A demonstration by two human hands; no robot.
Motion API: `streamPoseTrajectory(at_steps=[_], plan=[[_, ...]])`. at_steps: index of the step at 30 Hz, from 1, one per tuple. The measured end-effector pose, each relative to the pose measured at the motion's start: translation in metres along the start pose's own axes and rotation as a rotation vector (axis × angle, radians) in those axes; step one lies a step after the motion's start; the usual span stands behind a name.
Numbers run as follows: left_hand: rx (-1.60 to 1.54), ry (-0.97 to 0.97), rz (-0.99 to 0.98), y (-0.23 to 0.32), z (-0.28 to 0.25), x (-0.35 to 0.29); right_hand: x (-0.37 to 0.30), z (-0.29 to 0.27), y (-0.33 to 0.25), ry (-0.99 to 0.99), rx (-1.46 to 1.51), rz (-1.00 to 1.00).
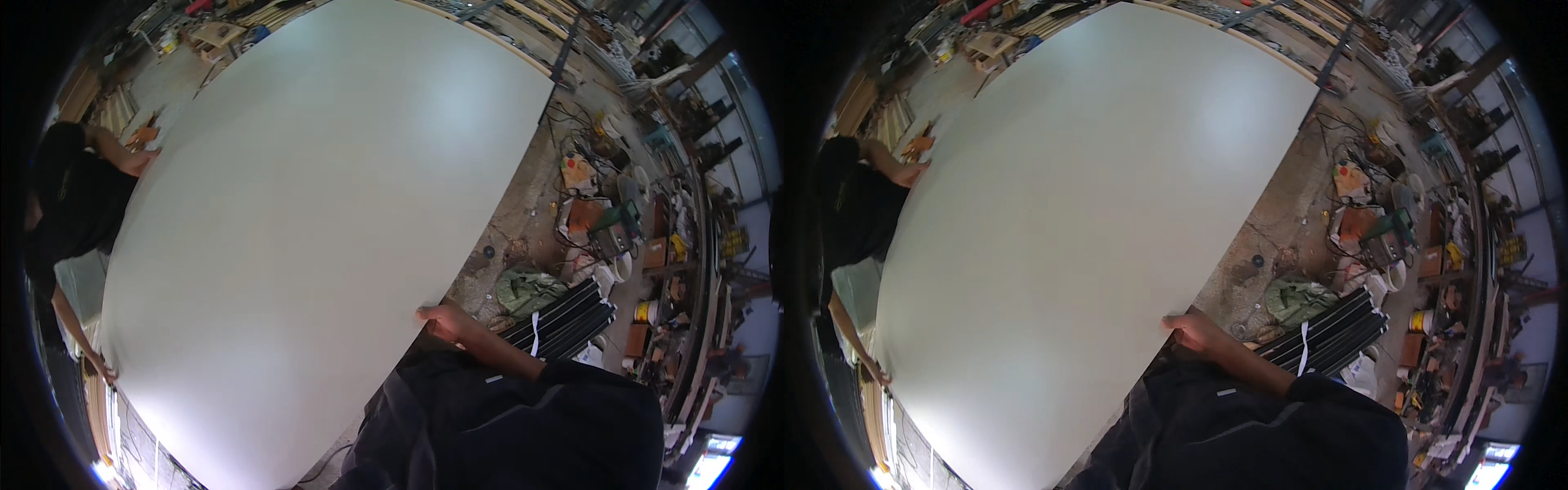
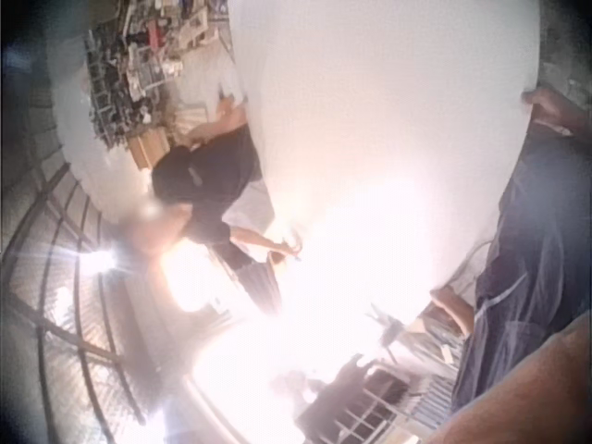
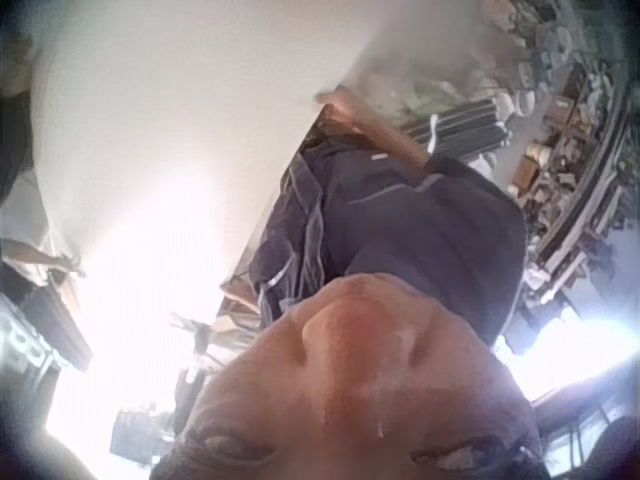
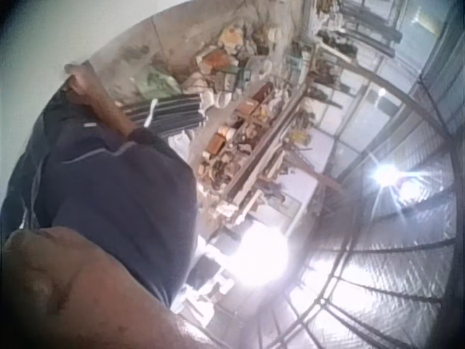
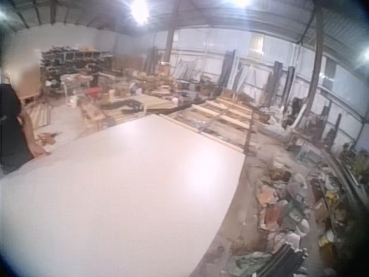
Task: The person assembles a metal frame and attaches a large white panel to it. They use a nail gun to secure the frame, then position and align the panel with assistance from another person.
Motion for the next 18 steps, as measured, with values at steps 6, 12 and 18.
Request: streamPoseTrajectory(at_steps=[6, 12, 18], plan=[[0.081, 0.006, -0.001, 0.004, 0.028, -0.011, 0.028, -0.036, -0.047, 0.089, 0.003, -0.065], [0.103, -0.017, -0.019, -0.006, 0.066, -0.057, 0.057, -0.095, -0.124, 0.141, -0.027, -0.165], [0.221, -0.267, 0.067, -0.036, 0.122, -0.124, 0.059, -0.096, -0.146, -0.043, -0.117, -0.132]])
Point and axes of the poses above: each hand's wrist, its own x-axis towards the middle knuckle, its own z-axis out of the palm, y = z × x, the point moved 5 cm from there along x, towards the middle knuckle, and after that the axes turned 9 degrees about -z, right-handed, at the moved point
